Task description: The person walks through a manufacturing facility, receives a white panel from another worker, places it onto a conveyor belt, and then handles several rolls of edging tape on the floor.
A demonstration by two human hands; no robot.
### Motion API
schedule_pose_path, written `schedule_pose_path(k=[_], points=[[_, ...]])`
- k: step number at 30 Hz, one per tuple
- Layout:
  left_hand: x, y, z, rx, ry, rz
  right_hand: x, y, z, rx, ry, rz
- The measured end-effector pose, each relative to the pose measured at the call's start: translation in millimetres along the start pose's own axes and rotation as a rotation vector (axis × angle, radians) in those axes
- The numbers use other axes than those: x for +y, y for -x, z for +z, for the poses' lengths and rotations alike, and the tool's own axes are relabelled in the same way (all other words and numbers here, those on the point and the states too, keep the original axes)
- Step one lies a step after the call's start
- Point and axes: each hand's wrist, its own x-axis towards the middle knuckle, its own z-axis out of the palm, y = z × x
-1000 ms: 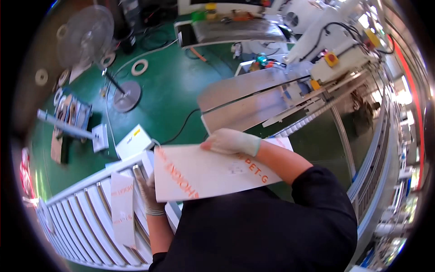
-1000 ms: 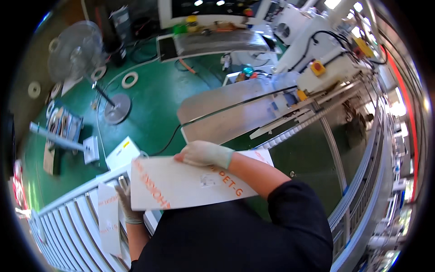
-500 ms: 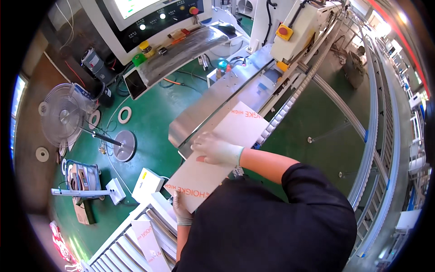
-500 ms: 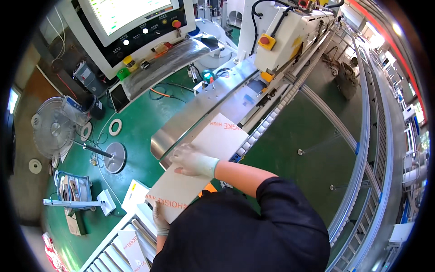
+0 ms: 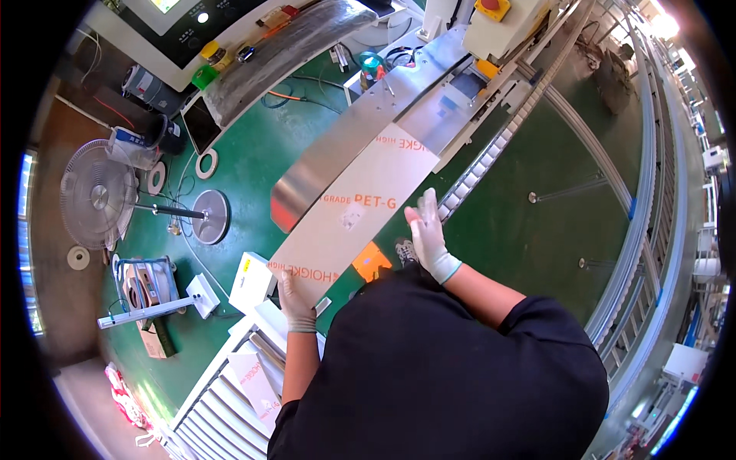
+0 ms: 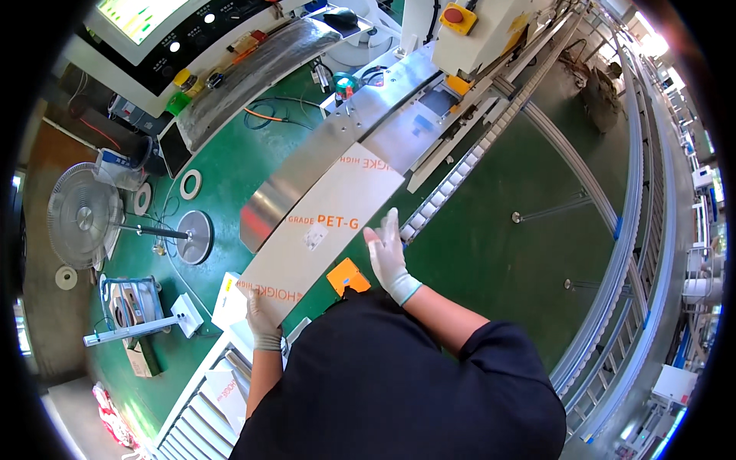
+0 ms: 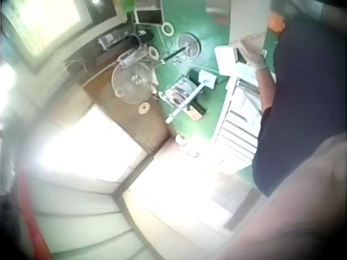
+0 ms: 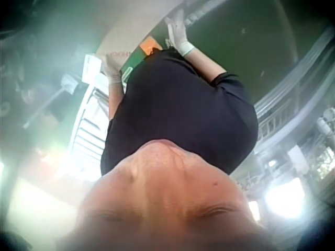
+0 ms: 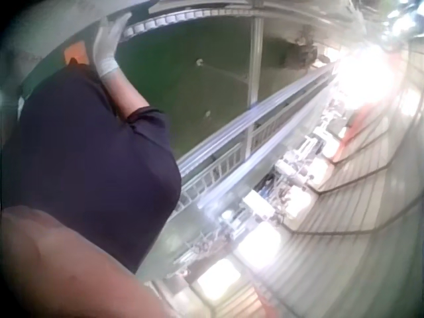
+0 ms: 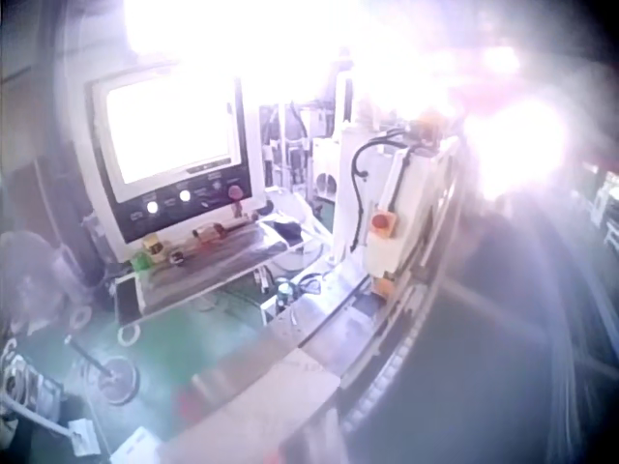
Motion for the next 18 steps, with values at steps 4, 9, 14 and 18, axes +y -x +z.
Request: schedule_pose_path(k=[4,9,14,18], points=[[-9,-28,45,0.087,-0.273,0.149,-4,-30,34,-0.029,-0.133,0.24],[-5,-53,70,0.064,-0.378,0.093,7,-48,64,0.264,-0.176,0.11],[27,-102,82,0.301,-0.863,0.388,16,-101,43,0.451,-0.213,-0.088],[41,-148,95,0.182,-1.327,0.578,-17,-163,12,0.533,-0.278,-0.086]])
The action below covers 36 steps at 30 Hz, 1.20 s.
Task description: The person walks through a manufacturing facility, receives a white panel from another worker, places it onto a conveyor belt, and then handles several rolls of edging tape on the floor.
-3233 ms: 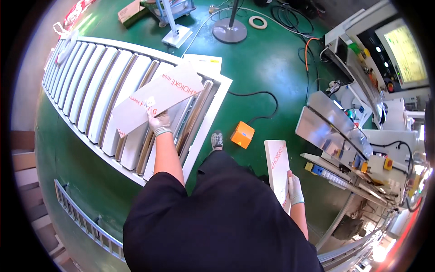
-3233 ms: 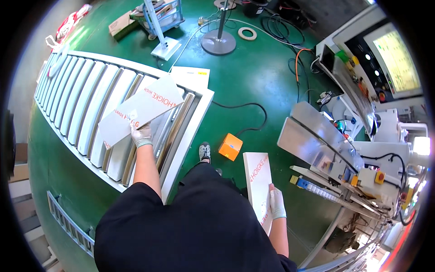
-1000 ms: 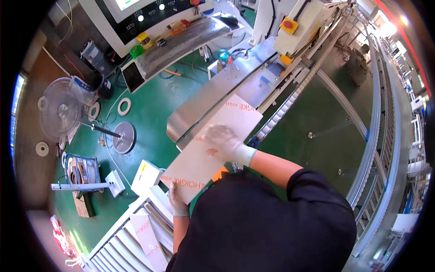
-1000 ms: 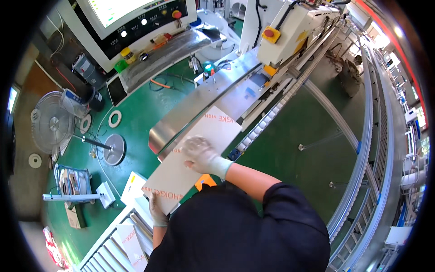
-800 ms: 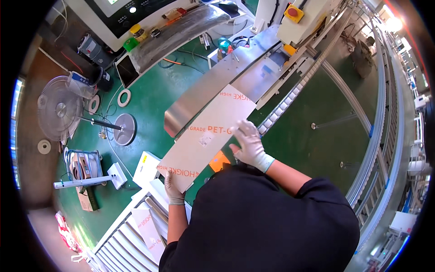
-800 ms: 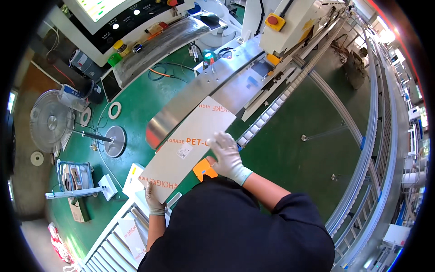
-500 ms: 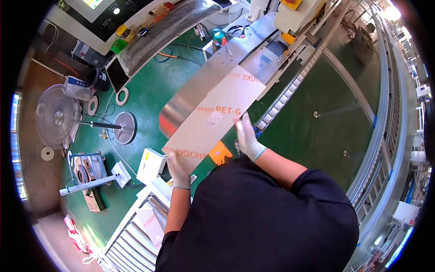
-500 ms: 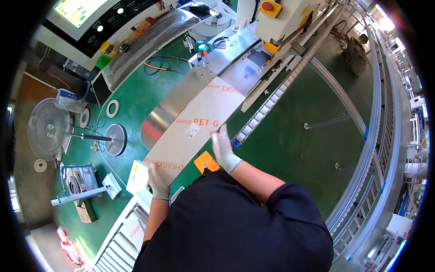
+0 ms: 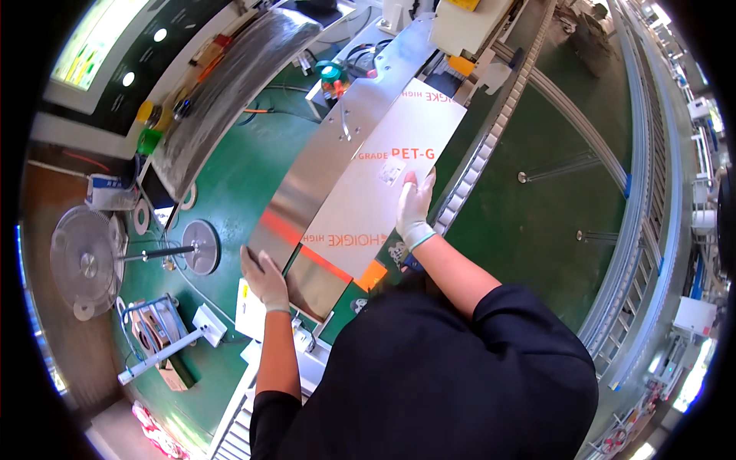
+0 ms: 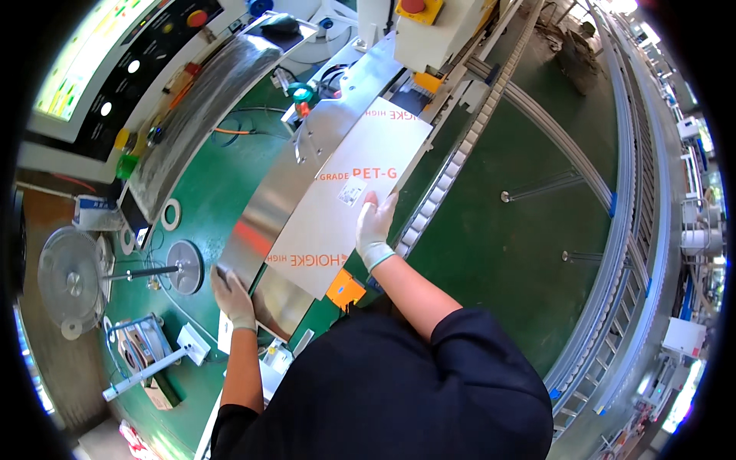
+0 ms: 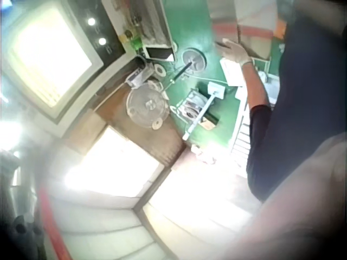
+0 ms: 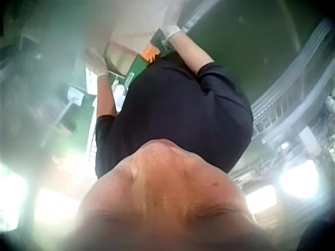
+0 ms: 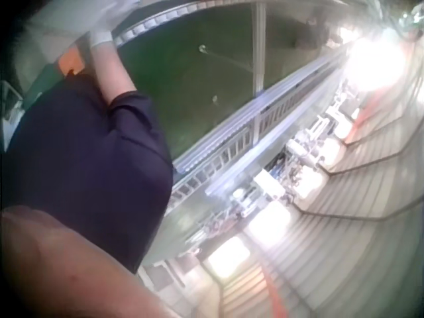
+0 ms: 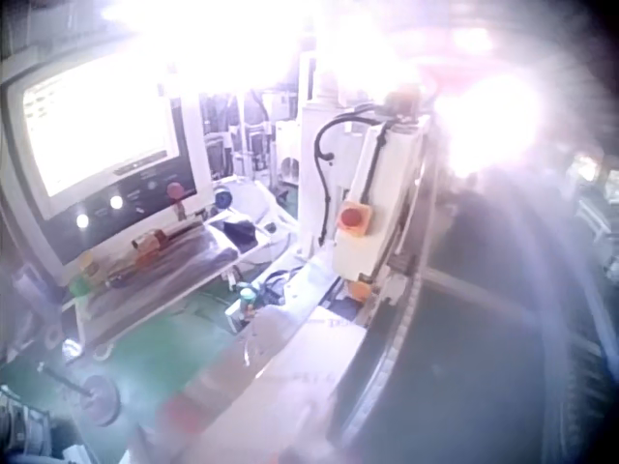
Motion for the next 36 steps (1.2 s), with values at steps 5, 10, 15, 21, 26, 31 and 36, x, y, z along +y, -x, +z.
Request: schedule_pose_path(k=[5,10,15,21,26,31,36], points=[[-5,3,7,0.033,0.016,-0.021,6,-112,-13,0.035,-0.035,-0.039],[0,4,5,0.038,0.015,-0.062,-5,-201,-22,-0.008,-0.046,-0.051],[5,0,6,0.043,0.008,-0.034,-15,-275,-40,0.031,-0.128,-0.026],[6,2,7,0.068,0.024,-0.056,-28,-342,-52,0.153,-0.102,-0.047],[2,1,12,0.094,0.002,-0.026,-18,-307,-38,0.01,-0.145,0.066],[-5,4,7,0.106,-0.009,-0.057,-35,-178,-8,-0.062,0.191,0.053],[-48,11,25,0.117,-0.273,0.106,-17,-40,-30,-0.385,0.807,-0.485]])
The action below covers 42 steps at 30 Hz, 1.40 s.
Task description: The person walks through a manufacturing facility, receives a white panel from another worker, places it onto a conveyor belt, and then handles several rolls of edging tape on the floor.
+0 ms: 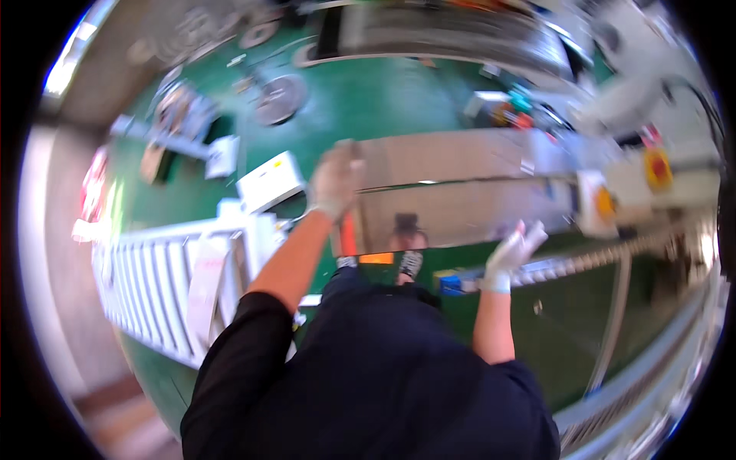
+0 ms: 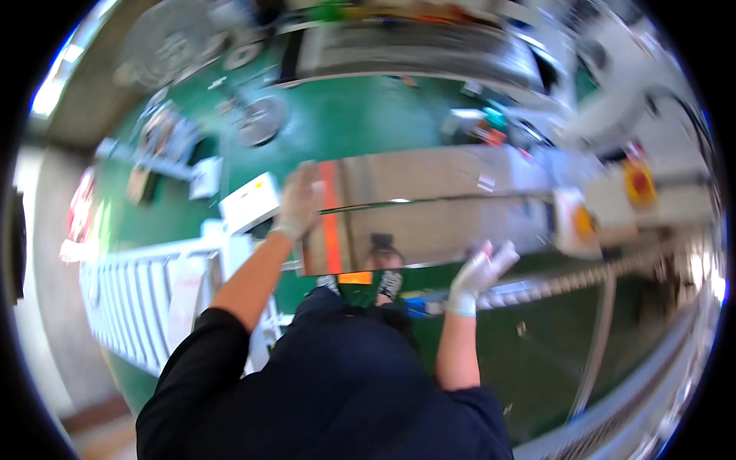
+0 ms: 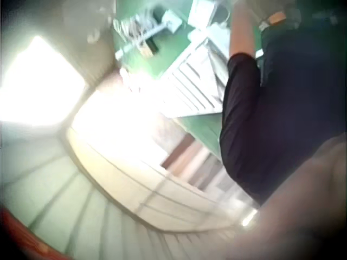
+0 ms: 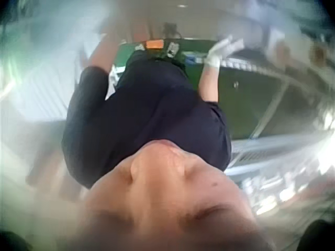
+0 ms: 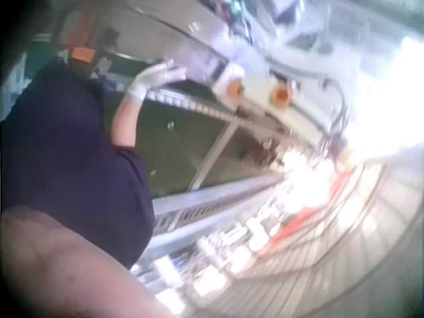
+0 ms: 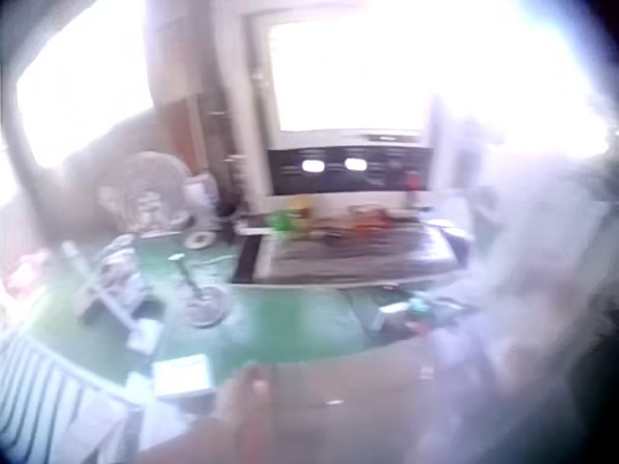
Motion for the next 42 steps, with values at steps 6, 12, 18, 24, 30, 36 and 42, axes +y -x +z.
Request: schedule_pose_path(k=[6,12,18,24,30,36,42], points=[[-1,55,-78,-0.074,0.212,-0.16,-22,70,23,-0.423,0.263,-0.589],[-166,198,-181,-0.148,-0.08,-0.393,-19,70,36,-0.383,0.382,-0.64],[-363,370,-261,-0.47,-0.216,-1.204,-45,119,66,-0.297,0.426,-0.417],[-438,442,-260,-0.372,-0.27,-1.319,-142,239,80,-0.554,0.306,-0.461],[-411,425,-236,-0.255,-0.28,-1.228,-247,357,129,-1.363,-0.034,-0.585],[-382,436,-182,-0.137,-0.323,-0.969,-203,465,266,-1.853,0.101,-0.467],[-376,498,-218,-0.141,-0.323,-1.372,-196,524,322,-1.707,0.248,-0.397]])
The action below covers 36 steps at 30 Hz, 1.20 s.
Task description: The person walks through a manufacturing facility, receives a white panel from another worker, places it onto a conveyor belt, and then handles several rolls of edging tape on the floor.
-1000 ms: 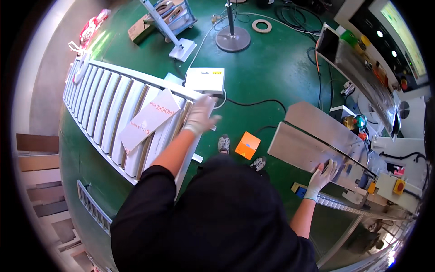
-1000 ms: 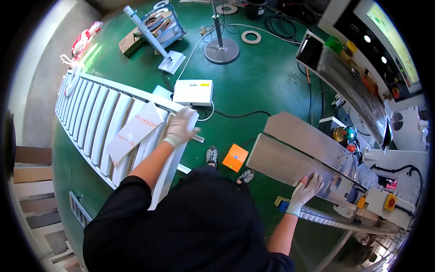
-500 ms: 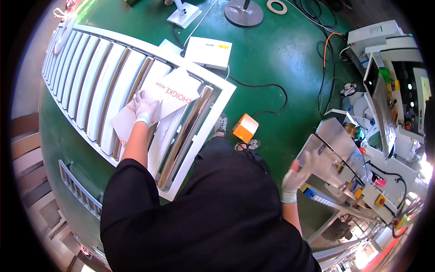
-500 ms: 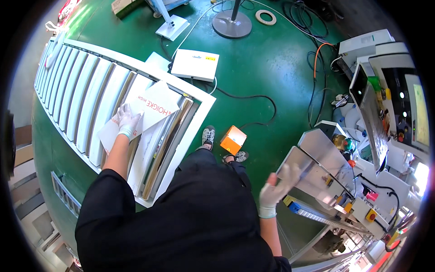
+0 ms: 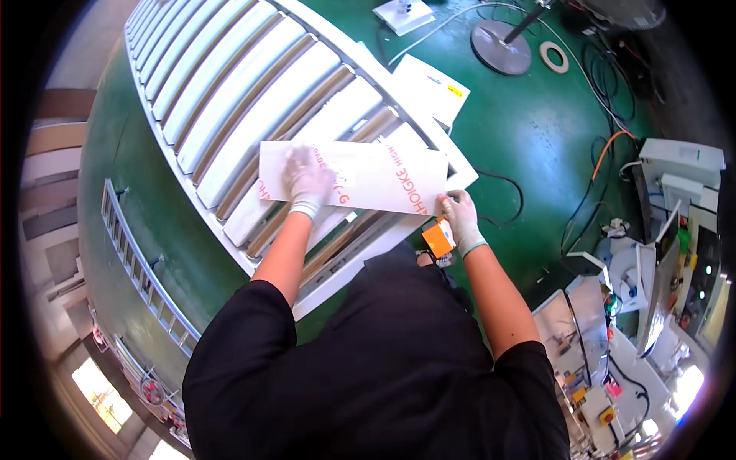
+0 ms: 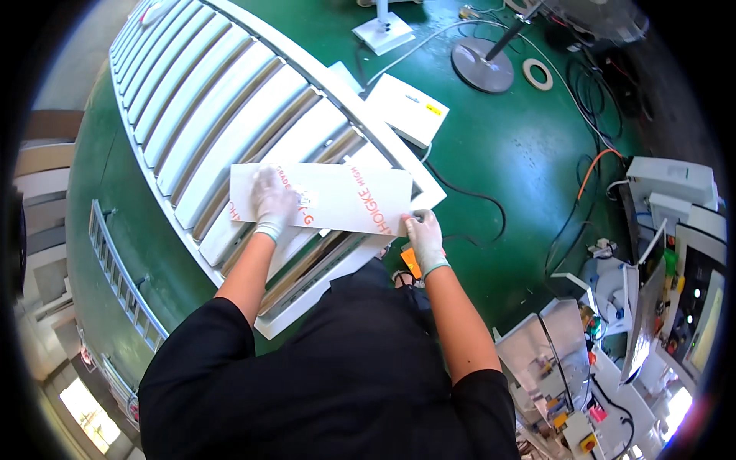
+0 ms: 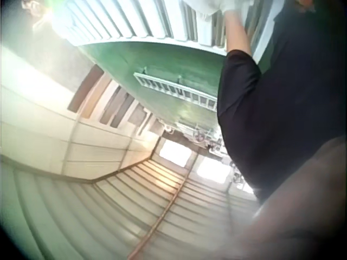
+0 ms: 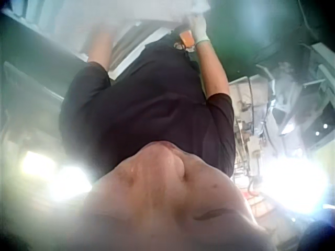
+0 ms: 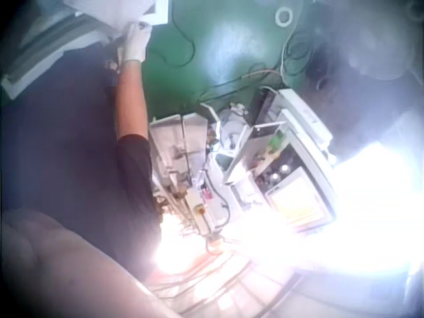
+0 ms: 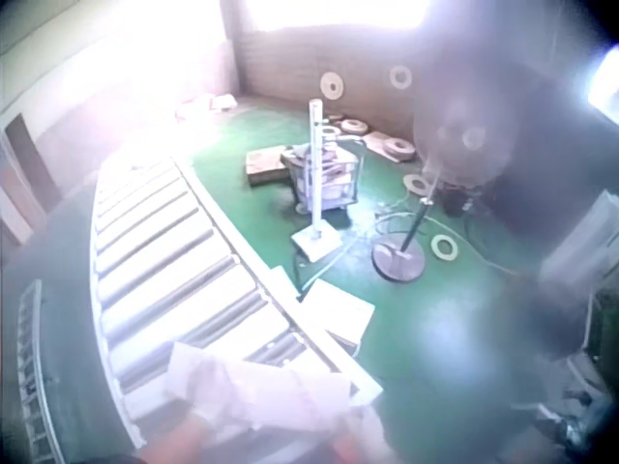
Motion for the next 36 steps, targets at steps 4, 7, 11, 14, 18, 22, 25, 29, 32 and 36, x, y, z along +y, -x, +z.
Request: schedule_pose_path(k=[4,7,11,14,18,22,25,29,32,36], points=[[-87,-24,-4,0.103,0.16,-0.272,21,-2,19,-0.037,-0.027,-0.209],[-176,-30,31,0.136,0.073,-0.316,-23,9,30,-0.331,-0.545,0.116],[-120,-67,-3,-0.208,0.246,-0.121,-23,3,13,-0.381,0.033,-0.243],[-104,-66,32,-0.205,0.508,-0.06,-39,27,-18,-0.453,-0.696,0.058],[-37,-57,3,-0.262,0.875,0.021,-27,64,-57,-0.309,-0.8,0.009],[36,-30,-39,-0.447,1.275,0.188,-25,157,-158,-0.198,-0.77,-0.171],[98,-15,-61,-0.691,1.545,0.396,2,224,-223,0.088,-0.67,-0.162],[245,33,-96,-1.081,1.637,0.582,80,340,-268,0.606,-1.243,-0.127],[346,99,-128,-1.331,1.679,0.445,91,373,-277,1.248,-1.387,-0.592],[444,213,-150,-1.536,1.403,0.679,118,394,-285,1.394,-1.663,-0.722]])
